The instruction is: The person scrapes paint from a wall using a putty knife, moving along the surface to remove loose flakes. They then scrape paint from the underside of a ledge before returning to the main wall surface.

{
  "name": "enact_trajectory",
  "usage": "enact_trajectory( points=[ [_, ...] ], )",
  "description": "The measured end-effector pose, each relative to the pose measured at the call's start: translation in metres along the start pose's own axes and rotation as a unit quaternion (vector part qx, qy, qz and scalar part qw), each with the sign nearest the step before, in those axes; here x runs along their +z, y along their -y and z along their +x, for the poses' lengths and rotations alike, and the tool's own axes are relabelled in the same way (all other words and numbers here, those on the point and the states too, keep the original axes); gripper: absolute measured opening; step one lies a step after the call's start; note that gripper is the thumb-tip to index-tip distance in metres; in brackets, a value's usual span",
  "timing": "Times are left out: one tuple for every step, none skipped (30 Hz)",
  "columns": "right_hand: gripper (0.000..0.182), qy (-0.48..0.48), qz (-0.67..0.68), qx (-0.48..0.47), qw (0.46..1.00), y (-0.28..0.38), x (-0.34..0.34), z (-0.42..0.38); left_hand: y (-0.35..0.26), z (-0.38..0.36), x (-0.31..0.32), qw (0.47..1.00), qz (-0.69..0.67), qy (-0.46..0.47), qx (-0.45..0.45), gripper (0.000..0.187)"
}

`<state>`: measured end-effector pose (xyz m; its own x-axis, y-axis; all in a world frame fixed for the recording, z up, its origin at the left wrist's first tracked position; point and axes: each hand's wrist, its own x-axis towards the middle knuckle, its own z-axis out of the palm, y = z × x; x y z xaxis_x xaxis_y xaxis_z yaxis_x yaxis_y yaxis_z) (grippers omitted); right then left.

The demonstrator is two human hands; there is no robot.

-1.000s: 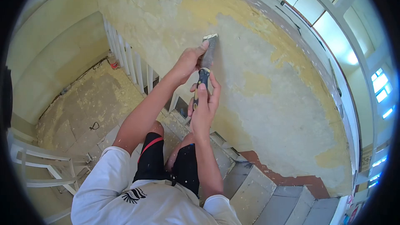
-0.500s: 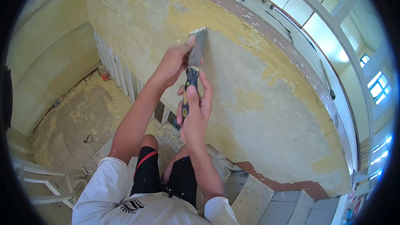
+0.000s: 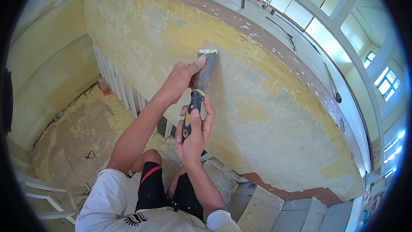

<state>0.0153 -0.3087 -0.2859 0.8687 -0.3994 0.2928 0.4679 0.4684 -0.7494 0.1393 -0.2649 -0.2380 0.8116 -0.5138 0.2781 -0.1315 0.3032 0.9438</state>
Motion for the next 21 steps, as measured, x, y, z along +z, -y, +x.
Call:
enact_trajectory(
  points=[
    [0.042,-0.002,0.008,0.005,1.000,0.002,-0.001,-0.001,-0.001,0.001,0.001,1.000,0.006,0.008,-0.005,0.050],
    [0.042,0.005,0.009,0.001,1.000,0.003,0.002,0.002,-0.005,0.006,0.000,1.000,-0.008,0.002,0.024,0.050],
    [0.042,0.012,0.009,-0.003,1.000,0.003,0.008,0.011,-0.008,0.007,-0.001,1.000,-0.003,0.000,0.024,0.050],
    [0.042,0.022,0.011,-0.009,1.000,0.002,0.012,0.016,-0.014,0.009,-0.004,1.000,0.006,-0.002,0.028,0.050],
    [0.042,0.011,0.010,-0.006,1.000,0.001,0.012,0.012,-0.019,0.011,-0.005,0.999,0.018,-0.003,0.036,0.050],
    [0.042,0.004,0.011,-0.006,1.000,-0.001,0.009,0.006,-0.016,0.008,-0.003,0.999,0.032,0.001,0.025,0.050],
    [0.042,-0.003,0.014,-0.005,1.000,-0.004,0.006,-0.001,-0.006,0.000,0.000,0.999,0.047,0.005,0.012,0.050],
    [0.043,-0.009,-0.004,-0.022,1.000,-0.007,0.003,-0.008,-0.003,-0.004,0.002,0.998,0.063,0.009,-0.002,0.050],
    [0.043,-0.002,-0.003,-0.018,1.000,-0.007,0.001,-0.004,-0.004,0.000,0.003,0.999,0.050,-0.006,0.015,0.050],
    [0.043,0.003,-0.004,-0.014,1.000,-0.001,-0.001,0.002,-0.005,0.005,0.006,0.999,0.034,-0.020,0.029,0.050],
    [0.043,0.005,-0.008,-0.008,1.000,0.004,-0.002,0.009,-0.005,0.010,0.008,0.998,0.016,-0.033,0.042,0.050],
    [0.043,0.014,-0.020,-0.013,1.000,0.011,0.005,0.018,-0.012,0.016,0.003,0.997,0.033,-0.027,0.062,0.051],
    [0.043,0.014,-0.025,-0.011,1.000,0.013,0.007,0.017,-0.015,0.014,0.004,0.998,0.017,-0.029,0.053,0.052],
    [0.043,0.019,-0.027,-0.015,0.999,0.014,0.012,0.018,-0.022,0.013,0.004,0.998,0.006,-0.031,0.052,0.052],
    [0.043,0.026,-0.028,-0.022,0.999,0.013,0.016,0.019,-0.027,0.013,0.003,0.998,-0.004,-0.033,0.054,0.052],
    [0.044,0.009,-0.035,-0.013,0.999,0.009,0.014,0.011,-0.019,0.008,-0.002,0.999,0.027,0.002,0.026,0.052],
    [0.045,-0.002,-0.044,-0.005,0.999,0.002,0.003,0.002,-0.007,0.001,0.000,1.000,0.011,0.005,-0.005,0.052],
    [0.045,-0.015,-0.053,0.002,0.998,-0.009,-0.014,-0.008,0.011,-0.009,0.003,0.999,-0.005,0.009,-0.038,0.052],
    [0.046,-0.027,-0.062,0.009,0.998,-0.018,-0.030,-0.019,0.034,-0.017,0.004,0.998,0.016,0.017,-0.061,0.054],
    [0.047,-0.034,-0.083,0.020,0.996,-0.023,-0.045,-0.031,0.056,-0.025,0.002,0.996,0.037,0.025,-0.082,0.057],
    [0.047,-0.044,-0.106,0.031,0.993,-0.027,-0.061,-0.043,0.073,-0.036,0.000,0.992,0.031,0.071,-0.096,0.053]
  ],
)
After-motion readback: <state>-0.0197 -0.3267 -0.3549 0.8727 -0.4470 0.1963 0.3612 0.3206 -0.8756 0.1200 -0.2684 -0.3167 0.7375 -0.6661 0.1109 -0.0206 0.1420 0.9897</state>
